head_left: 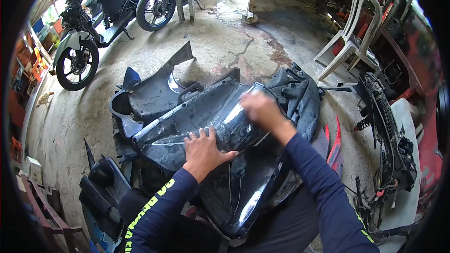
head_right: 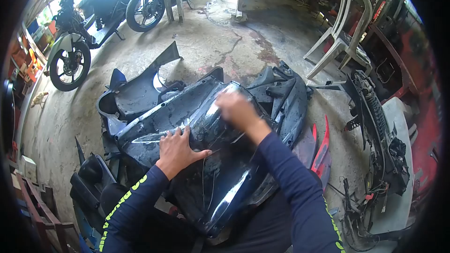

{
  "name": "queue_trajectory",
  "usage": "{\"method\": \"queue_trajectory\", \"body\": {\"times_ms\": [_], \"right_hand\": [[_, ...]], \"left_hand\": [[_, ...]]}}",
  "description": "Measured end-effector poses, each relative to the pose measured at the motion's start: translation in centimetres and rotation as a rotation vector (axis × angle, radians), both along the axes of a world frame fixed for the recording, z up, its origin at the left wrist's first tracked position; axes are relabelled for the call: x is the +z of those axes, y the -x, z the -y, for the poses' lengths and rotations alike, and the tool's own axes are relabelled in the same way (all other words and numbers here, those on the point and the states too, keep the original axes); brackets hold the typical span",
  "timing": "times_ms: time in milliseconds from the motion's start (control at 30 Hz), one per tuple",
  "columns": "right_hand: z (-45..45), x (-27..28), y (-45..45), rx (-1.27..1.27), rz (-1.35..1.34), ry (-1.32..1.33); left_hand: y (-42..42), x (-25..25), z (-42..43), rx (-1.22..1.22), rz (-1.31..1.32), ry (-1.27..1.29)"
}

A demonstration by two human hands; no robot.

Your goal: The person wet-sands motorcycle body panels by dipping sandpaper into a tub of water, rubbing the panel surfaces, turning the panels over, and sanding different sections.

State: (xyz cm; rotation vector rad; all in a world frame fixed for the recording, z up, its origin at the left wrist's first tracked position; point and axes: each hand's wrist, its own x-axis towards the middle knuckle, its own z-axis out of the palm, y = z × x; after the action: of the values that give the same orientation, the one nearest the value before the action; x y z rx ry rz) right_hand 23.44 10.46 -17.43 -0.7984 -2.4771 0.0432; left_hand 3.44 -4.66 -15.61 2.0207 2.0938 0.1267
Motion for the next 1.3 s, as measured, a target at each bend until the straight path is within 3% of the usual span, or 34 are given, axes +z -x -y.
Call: {"method": "queue_trajectory", "body": {"times_ms": [33, 100, 133, 167, 233, 267, 300, 367, 433, 500, 533, 567, 633, 700, 767, 800, 833, 900, 967, 1033, 1100, 1133, 1233, 1300], "right_hand": [[-1.9, 0.8, -0.5, -0.052, 0.014, -0.101], [1.1, -0.2, 0.7, -0.035, 0.062, -0.039], [3.5, -0.7, 1.4, 0.182, -0.008, -0.054], [4.9, -2.5, 2.1, 0.213, -0.071, -0.044], [2.3, 0.1, 0.8, 0.176, -0.012, 0.07], [0.4, 1.7, 0.5, -0.051, 0.045, 0.167], [-1.6, 1.7, 0.9, -0.112, -0.052, -0.119], [0.5, -0.9, 1.4, -0.068, 0.049, -0.062], [5.4, -2.9, 3.1, 0.205, -0.057, -0.107], [3.0, -0.8, 2.0, 0.221, -0.089, -0.021], [0.4, 0.2, 1.2, -0.035, 0.014, 0.048], [-2.3, 0.1, 0.6, -0.188, 0.03, -0.079], [0.1, 0.1, 1.5, -0.168, 0.124, 0.0], [4.9, -1.3, 3.0, 0.219, -0.026, -0.123], [2.7, -1.1, 1.9, 0.217, -0.092, 0.006], [0.6, 0.2, 1.0, 0.005, 0.001, 0.122], [-1.7, 0.5, 0.8, -0.174, -0.006, -0.023], [0.0, -0.7, 1.7, -0.16, 0.028, -0.059], [4.3, -2.6, 2.8, 0.112, 0.025, -0.244], [2.7, -1.0, 1.7, 0.182, -0.127, -0.026], [-1.6, 1.0, 0.6, -0.151, -0.035, -0.016], [-1.0, 0.3, 0.9, -0.148, -0.034, -0.011], [4.3, -2.0, 3.3, 0.097, -0.022, -0.204], [2.9, -1.2, 2.2, 0.154, -0.156, -0.14]], "left_hand": [[0.1, 0.0, 0.1, 0.005, 0.016, -0.006], [0.1, -0.1, 0.1, 0.009, 0.01, 0.009], [0.0, -0.1, 0.1, 0.006, 0.006, 0.021], [-0.1, -0.2, 0.1, 0.004, 0.005, 0.013], [-0.1, -0.7, 0.5, -0.005, -0.03, -0.053], [0.0, -0.5, 0.3, 0.0, -0.016, -0.035], [0.0, -0.2, 0.2, 0.007, -0.017, -0.032], [-0.2, 0.5, -0.1, 0.017, -0.016, 0.078], [-0.1, 0.5, -0.4, 0.018, 0.015, 0.099], [0.1, -0.4, 0.2, -0.008, -0.007, -0.001], [0.0, -0.4, 0.2, 0.004, -0.009, -0.007], [0.0, -0.3, 0.3, 0.004, -0.01, 0.0], [-0.1, 0.3, -0.2, 0.017, -0.003, 0.066], [0.0, 0.3, 0.0, 0.008, 0.0, 0.068], [-0.1, 0.0, 0.0, -0.001, 0.0, 0.07], [-0.1, -0.1, -0.1, 0.0, -0.009, 0.045], [-0.1, -0.2, 0.0, 0.005, -0.016, 0.024], [0.0, 0.4, -0.3, 0.008, -0.002, 0.075], [0.0, 0.7, -0.6, 0.005, 0.009, 0.11], [-0.1, -0.1, 0.0, -0.017, -0.027, 0.011], [0.0, -0.1, -0.1, -0.01, -0.026, 0.007], [-0.1, 0.4, -0.3, -0.004, -0.022, 0.045], [0.0, 0.6, -0.3, -0.011, -0.004, 0.096], [0.0, 0.5, -0.3, -0.01, 0.017, 0.106]]}}
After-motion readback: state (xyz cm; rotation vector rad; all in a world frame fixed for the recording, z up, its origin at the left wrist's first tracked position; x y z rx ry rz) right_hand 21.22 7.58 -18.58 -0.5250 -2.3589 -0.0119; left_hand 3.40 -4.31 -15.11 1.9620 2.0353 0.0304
